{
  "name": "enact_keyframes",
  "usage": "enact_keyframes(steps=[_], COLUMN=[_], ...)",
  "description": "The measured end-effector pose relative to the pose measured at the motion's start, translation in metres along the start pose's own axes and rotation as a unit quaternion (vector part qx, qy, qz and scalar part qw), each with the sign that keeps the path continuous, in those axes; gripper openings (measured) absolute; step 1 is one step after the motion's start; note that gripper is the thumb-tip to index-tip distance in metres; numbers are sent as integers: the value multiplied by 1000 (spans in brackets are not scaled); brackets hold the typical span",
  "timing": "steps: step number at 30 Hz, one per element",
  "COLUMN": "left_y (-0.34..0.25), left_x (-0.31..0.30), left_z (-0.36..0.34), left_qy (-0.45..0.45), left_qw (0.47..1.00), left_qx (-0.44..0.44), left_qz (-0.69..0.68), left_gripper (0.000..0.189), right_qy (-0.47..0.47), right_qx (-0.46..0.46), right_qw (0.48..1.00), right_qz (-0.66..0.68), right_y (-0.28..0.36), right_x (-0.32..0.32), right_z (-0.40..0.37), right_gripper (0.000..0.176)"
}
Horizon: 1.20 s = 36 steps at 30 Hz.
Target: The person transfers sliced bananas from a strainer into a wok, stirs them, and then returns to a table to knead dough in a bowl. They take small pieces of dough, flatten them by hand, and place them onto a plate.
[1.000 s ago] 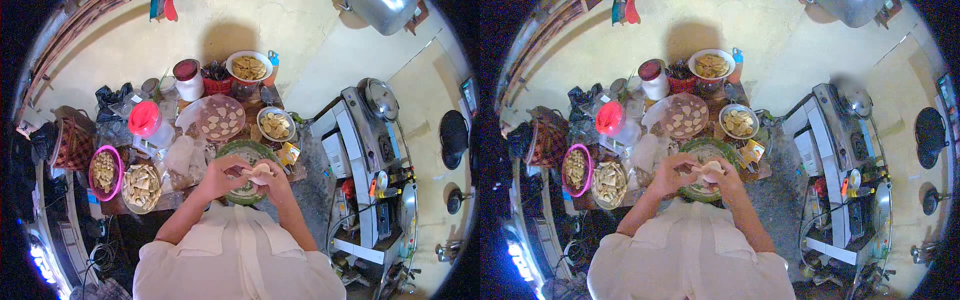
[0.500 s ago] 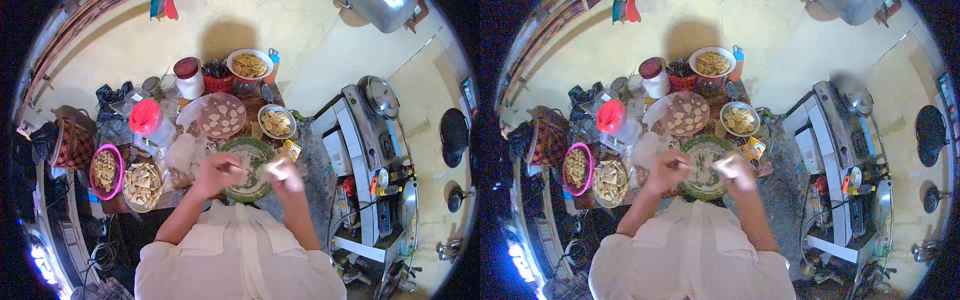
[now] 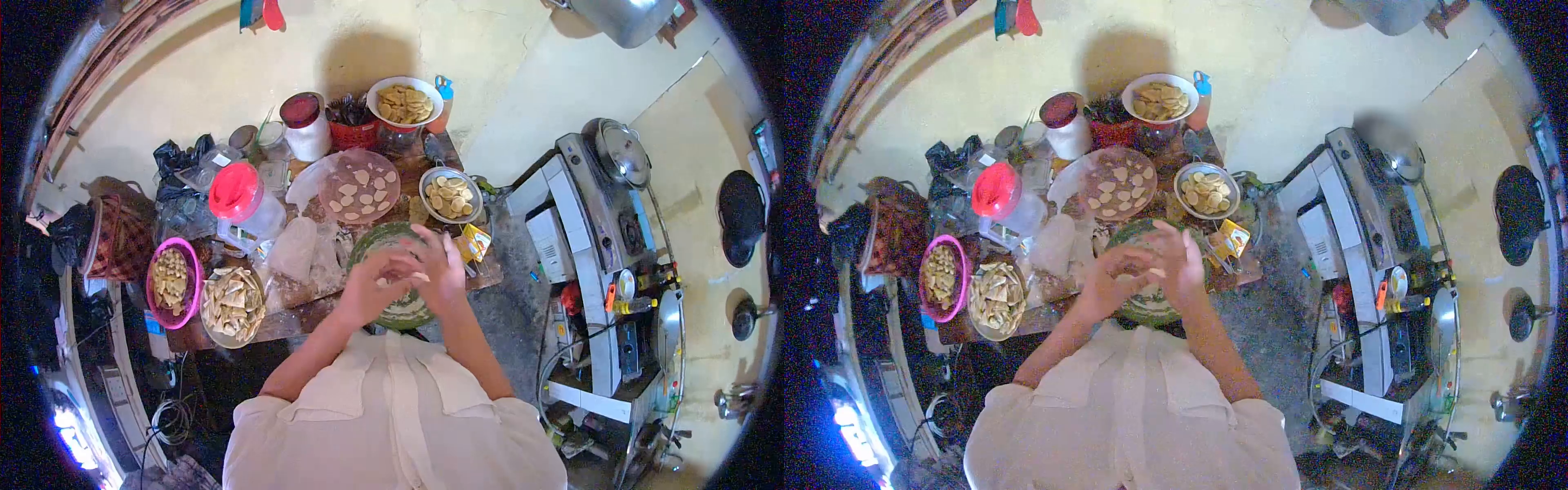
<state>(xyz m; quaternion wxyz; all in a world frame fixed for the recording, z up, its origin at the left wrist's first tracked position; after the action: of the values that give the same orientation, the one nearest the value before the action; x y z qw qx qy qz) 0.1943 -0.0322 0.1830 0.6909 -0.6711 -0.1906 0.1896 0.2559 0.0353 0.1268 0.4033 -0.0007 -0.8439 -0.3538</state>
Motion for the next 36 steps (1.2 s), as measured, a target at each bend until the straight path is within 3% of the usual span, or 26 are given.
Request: enact_keyframes(steps=[2,4,7,10,13,16,19,25,28,31,34,36], left_y=[-3,-11,-64,-113,-114,-124,-103,-101,-107,-103,-111,-101], left_x=[15,30,29,36,67,99,118,127,117,111,110,109], left_z=[-1,-3,-9,-15,-5,-23,-28,-29,-24,-11,-20,-9], left_qy=[38,73,-10,-1,92,135,193,242,201,205,206,245], left_qw=[993,967,909,824,867,820,839,868,852,913,845,868], left_qx=[86,176,347,521,409,460,433,394,406,342,452,420], left_qz=[67,170,233,223,270,313,267,181,264,82,197,102], left_gripper=[28,34,33,33,47,64,86,91,93,93,80,84], right_qy=[103,129,143,141,133,99,137,52,50,9,-25,-59], right_qx=[86,90,83,49,20,65,33,25,52,44,10,16], right_qw=[969,959,952,963,979,992,986,998,997,998,996,990], right_qz=[206,236,257,224,155,54,88,40,34,-34,-81,-126], right_y=[-4,-5,-1,-3,-14,-33,-27,-25,-32,-34,-36,-43], right_x=[29,40,48,46,54,56,43,28,22,19,6,-3], right_z=[-8,-9,-14,-11,-7,-3,4,-1,-1,-5,1,12], right_gripper=[67,73,75,78,81,85,88,85,83,82,79,75])
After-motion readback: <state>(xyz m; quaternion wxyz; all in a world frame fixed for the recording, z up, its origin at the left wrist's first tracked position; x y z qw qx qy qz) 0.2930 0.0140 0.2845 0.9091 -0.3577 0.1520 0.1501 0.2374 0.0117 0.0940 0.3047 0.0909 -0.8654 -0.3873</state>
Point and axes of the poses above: each hand's wrist, its own z-axis towards the middle knuckle, its own x-axis out of the palm, y = z × x, the point moved 10 cm from there along z, towards the middle knuckle, and after that the axes turned 11 degrees about -y, right-handed, at the moved point
